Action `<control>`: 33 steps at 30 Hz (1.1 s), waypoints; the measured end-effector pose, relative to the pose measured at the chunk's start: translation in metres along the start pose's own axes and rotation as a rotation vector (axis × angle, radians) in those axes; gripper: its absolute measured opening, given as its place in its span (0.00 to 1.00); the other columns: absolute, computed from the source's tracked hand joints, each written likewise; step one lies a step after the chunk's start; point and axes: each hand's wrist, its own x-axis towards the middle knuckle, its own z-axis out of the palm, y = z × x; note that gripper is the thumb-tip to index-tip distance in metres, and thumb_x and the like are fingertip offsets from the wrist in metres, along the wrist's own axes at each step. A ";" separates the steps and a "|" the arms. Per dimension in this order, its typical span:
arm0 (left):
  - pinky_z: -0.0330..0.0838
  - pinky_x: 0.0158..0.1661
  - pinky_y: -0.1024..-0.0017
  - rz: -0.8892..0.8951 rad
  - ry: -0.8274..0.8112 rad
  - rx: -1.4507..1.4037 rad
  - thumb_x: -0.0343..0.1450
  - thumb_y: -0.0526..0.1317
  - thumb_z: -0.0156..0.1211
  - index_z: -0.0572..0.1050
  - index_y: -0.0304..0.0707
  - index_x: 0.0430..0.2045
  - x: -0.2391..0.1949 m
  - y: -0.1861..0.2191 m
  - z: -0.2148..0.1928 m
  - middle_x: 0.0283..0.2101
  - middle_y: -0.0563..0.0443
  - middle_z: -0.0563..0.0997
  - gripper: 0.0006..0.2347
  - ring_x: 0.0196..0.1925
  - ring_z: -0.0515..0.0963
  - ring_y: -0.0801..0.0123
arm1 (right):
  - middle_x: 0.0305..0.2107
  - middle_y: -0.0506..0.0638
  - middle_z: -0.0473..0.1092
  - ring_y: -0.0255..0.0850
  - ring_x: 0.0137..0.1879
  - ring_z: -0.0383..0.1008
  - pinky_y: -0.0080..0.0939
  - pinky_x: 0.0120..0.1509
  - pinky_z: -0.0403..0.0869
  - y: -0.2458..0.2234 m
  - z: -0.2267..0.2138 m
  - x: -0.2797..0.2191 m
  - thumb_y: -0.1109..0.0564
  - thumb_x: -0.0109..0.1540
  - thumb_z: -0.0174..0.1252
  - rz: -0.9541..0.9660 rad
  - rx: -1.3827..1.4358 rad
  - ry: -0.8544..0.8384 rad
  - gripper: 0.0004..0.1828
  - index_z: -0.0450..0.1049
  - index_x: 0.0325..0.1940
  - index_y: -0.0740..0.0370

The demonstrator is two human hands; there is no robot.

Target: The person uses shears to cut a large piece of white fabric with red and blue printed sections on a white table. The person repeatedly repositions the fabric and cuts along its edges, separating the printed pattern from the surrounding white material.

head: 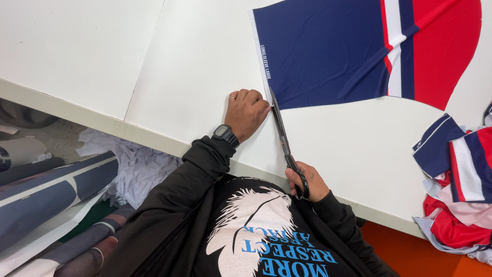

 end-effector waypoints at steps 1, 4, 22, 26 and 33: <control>0.62 0.52 0.58 0.001 -0.001 -0.008 0.70 0.42 0.68 0.80 0.47 0.29 0.000 0.000 -0.001 0.38 0.59 0.74 0.03 0.46 0.72 0.66 | 0.15 0.47 0.68 0.35 0.19 0.72 0.33 0.24 0.72 -0.002 0.001 0.001 0.30 0.59 0.57 -0.006 0.001 0.003 0.31 0.71 0.32 0.63; 0.62 0.53 0.59 -0.003 -0.011 -0.020 0.69 0.42 0.68 0.80 0.47 0.30 -0.001 -0.001 -0.001 0.38 0.59 0.74 0.03 0.45 0.72 0.65 | 0.15 0.47 0.68 0.35 0.18 0.71 0.33 0.23 0.72 -0.006 0.003 0.003 0.30 0.59 0.57 0.002 0.024 0.006 0.30 0.71 0.32 0.63; 0.62 0.54 0.58 -0.008 -0.041 -0.015 0.70 0.42 0.68 0.81 0.47 0.30 0.001 -0.001 0.000 0.38 0.59 0.75 0.03 0.46 0.72 0.66 | 0.14 0.46 0.66 0.34 0.17 0.68 0.32 0.22 0.68 -0.014 0.012 0.000 0.33 0.60 0.59 0.010 0.074 0.018 0.29 0.72 0.33 0.64; 0.62 0.53 0.58 -0.005 -0.046 -0.009 0.69 0.42 0.68 0.81 0.47 0.29 0.001 -0.002 0.000 0.38 0.59 0.75 0.03 0.46 0.72 0.65 | 0.13 0.47 0.66 0.35 0.16 0.68 0.33 0.21 0.68 -0.012 0.014 0.001 0.34 0.59 0.60 0.057 0.061 0.030 0.27 0.72 0.33 0.63; 0.62 0.53 0.58 -0.015 -0.036 -0.024 0.70 0.41 0.66 0.81 0.46 0.27 0.002 -0.001 -0.002 0.38 0.58 0.74 0.03 0.46 0.72 0.65 | 0.16 0.46 0.68 0.34 0.19 0.72 0.32 0.25 0.72 -0.009 0.007 0.008 0.29 0.60 0.56 -0.044 0.091 -0.043 0.32 0.69 0.32 0.63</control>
